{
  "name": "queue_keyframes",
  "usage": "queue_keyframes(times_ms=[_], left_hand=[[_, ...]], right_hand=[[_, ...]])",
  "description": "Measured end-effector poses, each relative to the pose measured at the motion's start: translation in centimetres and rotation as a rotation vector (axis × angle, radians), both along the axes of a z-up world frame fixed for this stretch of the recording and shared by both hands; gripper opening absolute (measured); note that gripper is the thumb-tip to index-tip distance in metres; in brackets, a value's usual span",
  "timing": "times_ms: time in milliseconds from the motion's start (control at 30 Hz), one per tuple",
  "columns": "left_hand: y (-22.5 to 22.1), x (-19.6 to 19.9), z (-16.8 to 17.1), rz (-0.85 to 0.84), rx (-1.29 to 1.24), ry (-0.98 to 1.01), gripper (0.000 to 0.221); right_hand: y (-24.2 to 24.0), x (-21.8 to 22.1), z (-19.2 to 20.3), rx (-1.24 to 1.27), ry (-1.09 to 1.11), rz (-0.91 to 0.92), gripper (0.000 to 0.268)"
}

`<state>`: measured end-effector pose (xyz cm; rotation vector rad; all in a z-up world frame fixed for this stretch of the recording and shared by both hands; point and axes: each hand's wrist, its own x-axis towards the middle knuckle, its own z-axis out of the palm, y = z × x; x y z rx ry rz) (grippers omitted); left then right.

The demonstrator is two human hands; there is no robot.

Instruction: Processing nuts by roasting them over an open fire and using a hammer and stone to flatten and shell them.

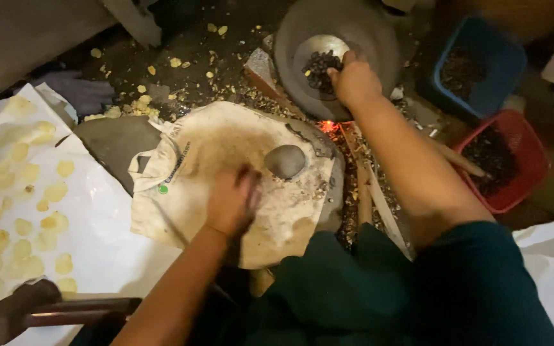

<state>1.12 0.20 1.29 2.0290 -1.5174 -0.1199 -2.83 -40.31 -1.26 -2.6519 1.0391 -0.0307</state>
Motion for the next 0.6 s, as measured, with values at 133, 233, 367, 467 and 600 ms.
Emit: queue_keyframes(times_ms=[133,233,367,467,600], left_hand=[[1.1,2.9,1.5,0.353,-0.092,-0.005,0.035],[1.5,3.7,1.4,0.431,-0.13,0.054,0.036],[0.7,3.4,1.7,0.468,-0.192,0.133,0.036],[-0.6,3.3,2.3,0.467,-0.231,0.239,0.036],[-3.3,2.8,0.7,0.46,-0.339,0.68,0.034]], right_hand=[[1.8,3.4,-0.7,-0.106,0.083,-0.127,0.072],[3.2,4.3,0.3,-0.138,0.154,-0.048,0.057],[1.1,4.0,-4.4,-0.178,0.065,0.13,0.038],[-3.2,3.7,-9.8,-0.162,-0.148,0.206,0.034],[-6.4,2.3,-9.9,0.728,-0.516,-0.203,0.02]])
